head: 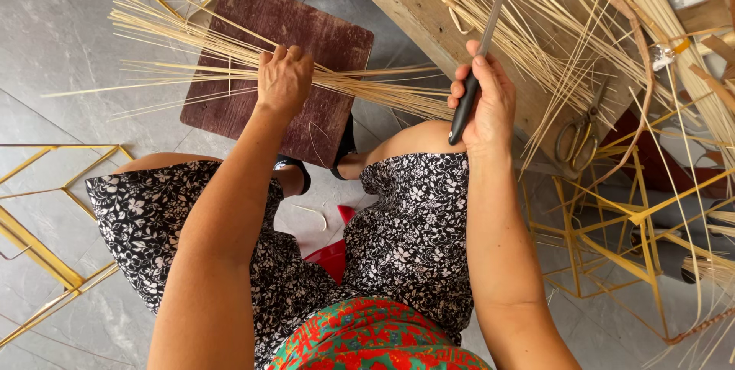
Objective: The person splits thin bamboo strips using a knife and scissors. They repeatedly select a strip, split it lengthwise, and trim the ends, then place the pieces aside.
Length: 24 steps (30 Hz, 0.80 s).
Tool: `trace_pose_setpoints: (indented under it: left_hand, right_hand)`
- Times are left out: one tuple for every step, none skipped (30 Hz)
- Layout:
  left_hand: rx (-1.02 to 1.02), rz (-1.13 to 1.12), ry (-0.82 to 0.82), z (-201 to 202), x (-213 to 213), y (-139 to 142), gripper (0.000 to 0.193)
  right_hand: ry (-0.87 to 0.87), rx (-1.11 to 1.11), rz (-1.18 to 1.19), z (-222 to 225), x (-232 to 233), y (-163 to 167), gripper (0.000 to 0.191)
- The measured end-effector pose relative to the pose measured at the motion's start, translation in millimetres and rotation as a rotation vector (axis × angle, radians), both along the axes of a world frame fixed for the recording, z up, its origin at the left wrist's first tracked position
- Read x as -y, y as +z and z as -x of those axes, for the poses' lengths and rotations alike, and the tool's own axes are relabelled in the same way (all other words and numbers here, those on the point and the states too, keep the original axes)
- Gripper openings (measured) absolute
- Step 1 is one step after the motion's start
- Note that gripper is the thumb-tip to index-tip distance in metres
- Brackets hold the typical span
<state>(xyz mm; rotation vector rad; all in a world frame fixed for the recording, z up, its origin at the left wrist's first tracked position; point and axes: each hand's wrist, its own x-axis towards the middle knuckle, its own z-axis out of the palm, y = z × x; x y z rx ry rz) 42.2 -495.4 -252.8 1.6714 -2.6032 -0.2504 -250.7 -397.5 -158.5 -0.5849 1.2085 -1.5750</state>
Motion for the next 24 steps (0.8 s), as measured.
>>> trace_pose_setpoints:
  left_hand:
    - [-0.013,0.02,-0.001,-2,-1,2,0.009]
    - [-0.027,0.039,-0.001,-4,-3,3,0.01]
    - [-0.042,0.057,-0.001,-5,-5,5,0.01]
    - [-0.075,0.082,0.007,-5,-9,7,0.011]
    - [-0.108,0.108,0.012,-6,-11,9,0.013]
    - [-0.141,0.133,0.017,-7,-13,10,0.015]
    - [-0.113,0.099,0.018,-6,-15,12,0.012]
    - [-0.085,0.063,0.019,-5,-16,13,0.009]
    - [-0.057,0.028,0.02,-5,-17,14,0.008]
    - [-0.053,0.034,0.025,-4,-17,16,0.008]
    - [-0.05,0.041,0.029,-4,-17,16,0.008]
    - [-0.046,0.047,0.032,-3,-17,17,0.008]
    - [-0.038,0.044,0.03,-3,-17,17,0.009]
    - [-0.029,0.041,0.028,-3,-18,18,0.01]
    - [-0.021,0.038,0.028,-4,-18,18,0.011]
    - [-0.021,0.049,0.017,-5,-19,19,0.011]
    - [-0.02,0.057,0.006,-5,-19,19,0.011]
    - [-0.019,0.066,-0.006,-5,-20,20,0.012]
    - [-0.023,0.073,0.0,-5,-20,20,0.01]
    - [-0.029,0.08,0.005,-5,-20,20,0.009]
    - [-0.035,0.085,0.01,-4,-20,20,0.008]
    - [-0.065,0.089,0.01,-2,-19,21,0.009]
    - [-0.095,0.093,0.012,0,-19,21,0.01]
    - [-0.126,0.097,0.014,2,-18,22,0.011]
  right_hand:
    - [0.002,0.001,-0.001,-1,-1,1,0.029]
    - [0.003,0.0,-0.003,-2,-2,1,0.028]
    - [0.007,0.0,-0.006,-3,-3,3,0.028]
    - [0.009,-0.003,-0.011,-3,-4,3,0.028]
    - [0.008,-0.004,-0.015,-4,-5,4,0.028]
    - [0.008,-0.005,-0.019,-5,-6,5,0.028]
    - [0.012,-0.001,-0.017,-6,-7,6,0.028]
    - [0.016,0.003,-0.017,-7,-8,7,0.028]
    - [0.02,0.007,-0.016,-8,-9,7,0.028]
    - [0.028,-0.009,-0.017,-10,-10,8,0.029]
    - [0.036,-0.026,-0.016,-12,-10,8,0.03]
    - [0.042,-0.043,-0.016,-15,-11,8,0.03]
    - [0.055,-0.053,-0.016,-17,-12,8,0.03]
    - [0.07,-0.063,-0.017,-18,-13,8,0.031]
    - [0.085,-0.073,-0.017,-19,-12,8,0.031]
    - [0.087,-0.075,-0.017,-19,-12,8,0.031]
    - [0.089,-0.075,-0.019,-20,-12,8,0.03]
    - [0.091,-0.075,-0.021,-19,-12,8,0.03]
    - [0.091,-0.072,-0.03,-19,-12,8,0.03]
    - [0.091,-0.07,-0.039,-19,-11,8,0.03]
    - [0.09,-0.068,-0.049,-20,-11,8,0.031]
    - [0.098,-0.079,-0.045,-21,-10,8,0.031]
    - [0.107,-0.089,-0.042,-24,-10,7,0.031]
    - [0.117,-0.099,-0.039,-26,-9,7,0.032]
